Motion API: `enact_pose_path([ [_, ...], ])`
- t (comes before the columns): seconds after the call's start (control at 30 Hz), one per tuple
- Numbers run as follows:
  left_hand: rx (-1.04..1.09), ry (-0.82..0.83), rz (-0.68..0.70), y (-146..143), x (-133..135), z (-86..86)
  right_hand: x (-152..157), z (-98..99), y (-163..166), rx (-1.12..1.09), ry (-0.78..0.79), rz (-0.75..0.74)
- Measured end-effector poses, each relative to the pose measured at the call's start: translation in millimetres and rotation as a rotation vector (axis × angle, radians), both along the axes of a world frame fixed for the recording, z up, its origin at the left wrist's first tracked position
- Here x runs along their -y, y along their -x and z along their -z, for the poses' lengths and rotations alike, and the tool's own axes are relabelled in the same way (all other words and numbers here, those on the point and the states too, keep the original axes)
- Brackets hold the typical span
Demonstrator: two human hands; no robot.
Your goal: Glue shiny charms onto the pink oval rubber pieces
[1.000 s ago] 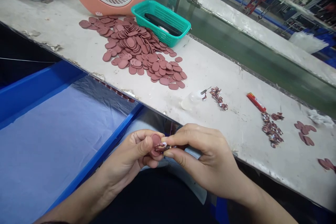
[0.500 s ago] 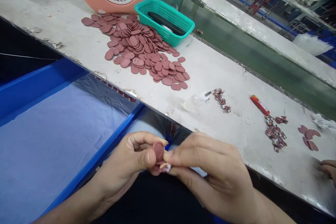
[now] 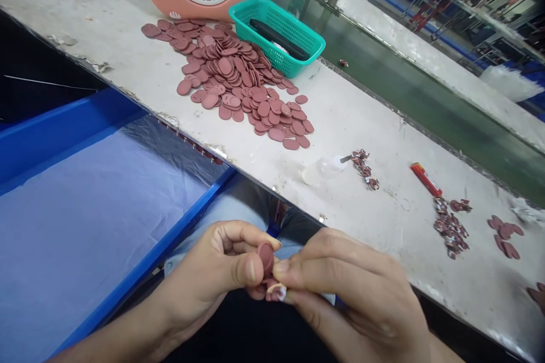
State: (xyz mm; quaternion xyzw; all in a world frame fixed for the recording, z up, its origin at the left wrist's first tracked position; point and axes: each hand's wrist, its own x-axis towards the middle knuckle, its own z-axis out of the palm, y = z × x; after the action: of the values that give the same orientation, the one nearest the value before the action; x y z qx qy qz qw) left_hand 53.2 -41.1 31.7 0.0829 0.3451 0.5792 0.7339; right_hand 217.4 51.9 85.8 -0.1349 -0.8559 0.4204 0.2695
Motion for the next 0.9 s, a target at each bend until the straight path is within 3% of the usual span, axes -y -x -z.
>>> enact_pose_path([
  [0.27,-0.040,0.080,0.005,1,-1,5.6,-1,4.8,6,0.000,0.003,-0.006],
  [0.57,0.099,0.064,0.049,6,-2,20.8,-6,9.9,0,0.024,0.063,0.036],
  [0.9,0.157,0.132,0.029,2,-6,18.4,-9,23.2,10,-0.020,0.142,0.046],
])
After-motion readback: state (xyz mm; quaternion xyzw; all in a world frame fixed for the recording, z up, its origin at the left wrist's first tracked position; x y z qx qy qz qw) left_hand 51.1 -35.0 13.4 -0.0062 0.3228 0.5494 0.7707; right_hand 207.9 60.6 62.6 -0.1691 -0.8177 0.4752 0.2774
